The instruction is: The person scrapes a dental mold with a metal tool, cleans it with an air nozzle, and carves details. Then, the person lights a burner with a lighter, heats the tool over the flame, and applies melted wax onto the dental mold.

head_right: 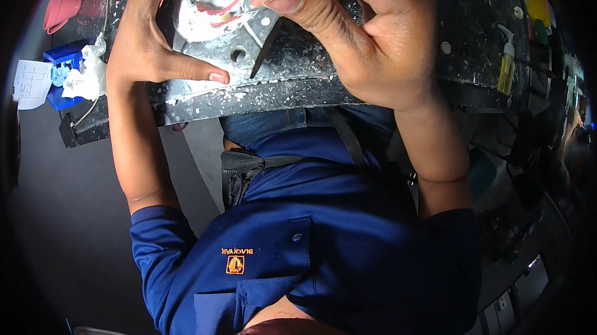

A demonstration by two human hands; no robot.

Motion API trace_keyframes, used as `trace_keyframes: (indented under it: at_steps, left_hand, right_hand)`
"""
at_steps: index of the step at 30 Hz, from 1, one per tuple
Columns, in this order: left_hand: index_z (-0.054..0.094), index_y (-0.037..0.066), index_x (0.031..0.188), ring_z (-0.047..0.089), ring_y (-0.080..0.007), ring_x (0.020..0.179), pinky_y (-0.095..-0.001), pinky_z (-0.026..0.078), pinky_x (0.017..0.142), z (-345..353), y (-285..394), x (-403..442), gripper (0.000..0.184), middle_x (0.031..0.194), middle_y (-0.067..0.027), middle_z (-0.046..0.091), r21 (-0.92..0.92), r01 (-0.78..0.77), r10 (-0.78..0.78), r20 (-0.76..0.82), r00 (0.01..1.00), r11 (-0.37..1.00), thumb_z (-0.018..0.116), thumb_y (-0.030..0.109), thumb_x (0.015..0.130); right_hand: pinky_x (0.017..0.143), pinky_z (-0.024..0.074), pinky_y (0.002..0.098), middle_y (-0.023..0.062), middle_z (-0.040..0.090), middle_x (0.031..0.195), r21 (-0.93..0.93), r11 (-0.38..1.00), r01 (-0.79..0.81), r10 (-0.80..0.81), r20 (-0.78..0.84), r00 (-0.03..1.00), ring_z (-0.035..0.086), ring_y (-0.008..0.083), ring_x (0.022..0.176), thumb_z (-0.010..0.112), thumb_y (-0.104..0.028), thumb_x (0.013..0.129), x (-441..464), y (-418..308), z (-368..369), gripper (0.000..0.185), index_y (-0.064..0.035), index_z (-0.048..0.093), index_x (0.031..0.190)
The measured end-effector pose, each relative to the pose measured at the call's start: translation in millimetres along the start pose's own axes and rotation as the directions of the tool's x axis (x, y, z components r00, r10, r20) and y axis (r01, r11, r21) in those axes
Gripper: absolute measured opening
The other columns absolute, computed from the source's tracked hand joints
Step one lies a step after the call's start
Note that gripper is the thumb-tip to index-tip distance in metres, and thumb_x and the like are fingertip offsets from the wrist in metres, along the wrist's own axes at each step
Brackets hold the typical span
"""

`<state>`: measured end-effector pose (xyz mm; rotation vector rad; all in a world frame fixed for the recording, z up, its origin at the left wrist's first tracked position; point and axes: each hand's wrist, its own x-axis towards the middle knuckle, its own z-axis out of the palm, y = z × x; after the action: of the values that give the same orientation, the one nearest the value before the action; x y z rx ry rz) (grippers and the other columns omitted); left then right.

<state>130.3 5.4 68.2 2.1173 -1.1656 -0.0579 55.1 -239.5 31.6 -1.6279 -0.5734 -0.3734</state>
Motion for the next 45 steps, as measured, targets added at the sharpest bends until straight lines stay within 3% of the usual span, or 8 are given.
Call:
trace_keyframes:
  at_steps: [9,12,14,22,25,30,34,45]
  left_hand:
    - [0.056,-0.001,0.132,0.064,-0.0277,0.115,-0.0370,0.049,0.102,-3,-8,-2,0.108,0.126,-0.0151,0.063,-0.034,0.003,0.000,0.104,0.995,0.999,0.104,0.035,0.043]
    - [0.056,-0.001,0.133,0.063,-0.0282,0.116,-0.0375,0.049,0.103,-3,-6,-3,0.108,0.126,-0.0152,0.063,-0.043,0.018,-0.015,0.082,0.997,0.999,0.104,0.034,0.043]
    - [0.056,-0.001,0.132,0.063,-0.0307,0.120,-0.0395,0.049,0.104,-4,-8,-3,0.107,0.128,-0.0166,0.062,-0.014,0.015,-0.013,0.113,0.994,1.000,0.103,0.034,0.043]
    - [0.047,-0.005,0.141,0.050,-0.0425,0.138,-0.0554,0.036,0.116,10,20,-13,0.113,0.143,-0.0248,0.053,0.220,-0.023,-0.013,0.159,0.987,0.975,0.097,0.050,0.055]
    - [0.055,0.004,0.139,0.057,-0.0383,0.125,-0.0461,0.044,0.105,27,35,-26,0.104,0.137,-0.0160,0.061,0.377,0.131,-0.101,-0.098,0.990,0.917,0.096,0.050,0.055]
    - [0.039,-0.001,0.150,0.049,-0.0370,0.133,-0.0512,0.031,0.114,41,72,-48,0.115,0.147,-0.0168,0.052,0.538,0.315,-0.294,-0.128,0.947,0.782,0.090,0.059,0.065]
    - [0.037,-0.003,0.150,0.048,-0.0364,0.134,-0.0508,0.032,0.114,63,80,-62,0.121,0.146,-0.0193,0.047,0.499,0.398,-0.322,-0.235,0.917,0.770,0.094,0.056,0.060]
    - [0.038,-0.006,0.140,0.051,-0.0313,0.116,-0.0419,0.044,0.099,94,82,-51,0.119,0.130,-0.0191,0.048,0.426,0.524,-0.301,-0.488,0.820,0.738,0.099,0.047,0.053]
  right_hand:
    - [0.106,0.0445,0.0543,0.0106,0.076,0.087,0.079,0.982,-0.171,0.177,-0.071,0.982,0.073,0.0293,0.096,0.066,-0.029,0.101,10,-28,8,0.029,-0.0015,0.067,0.090]
    - [0.111,0.0374,0.0533,0.0176,0.073,0.108,-0.046,0.999,0.017,-0.008,0.189,0.982,0.067,0.0305,0.112,0.070,-0.025,0.099,6,-16,-8,0.026,-0.0003,0.071,0.090]
    - [0.112,0.0401,0.0609,0.0209,0.072,0.097,-0.082,0.996,0.018,0.002,0.238,0.971,0.071,0.0349,0.105,0.048,-0.016,0.109,1,-3,-14,0.024,0.0035,0.062,0.109]
    - [0.103,0.0513,0.0561,0.0259,0.069,0.099,0.022,1.000,0.016,-0.018,0.056,0.998,0.070,0.0384,0.102,0.044,-0.011,0.109,-16,-13,-25,0.027,0.0096,0.061,0.110]
    - [0.094,0.0578,0.0502,0.0288,0.068,0.106,-0.096,0.995,-0.013,0.005,-0.079,0.997,0.070,0.0376,0.102,0.047,-0.013,0.109,-30,-28,-20,0.030,0.0122,0.063,0.110]
    - [0.092,0.0595,0.0410,0.0280,0.069,0.111,-0.322,0.946,0.019,-0.013,0.021,1.000,0.071,0.0343,0.101,0.058,-0.013,0.105,-42,-43,-18,0.027,0.0117,0.064,0.112]
    - [0.093,0.0598,0.0410,0.0265,0.071,0.110,-0.336,0.941,-0.045,0.052,0.011,0.999,0.073,0.0364,0.104,0.068,0.004,0.094,-45,-45,-4,0.021,0.0115,0.067,0.113]
    - [0.093,0.0618,0.0453,0.0278,0.071,0.103,-0.451,0.891,0.054,-0.110,-0.099,0.989,0.072,0.0393,0.103,0.072,0.007,0.089,-44,-21,30,0.022,0.0172,0.068,0.109]
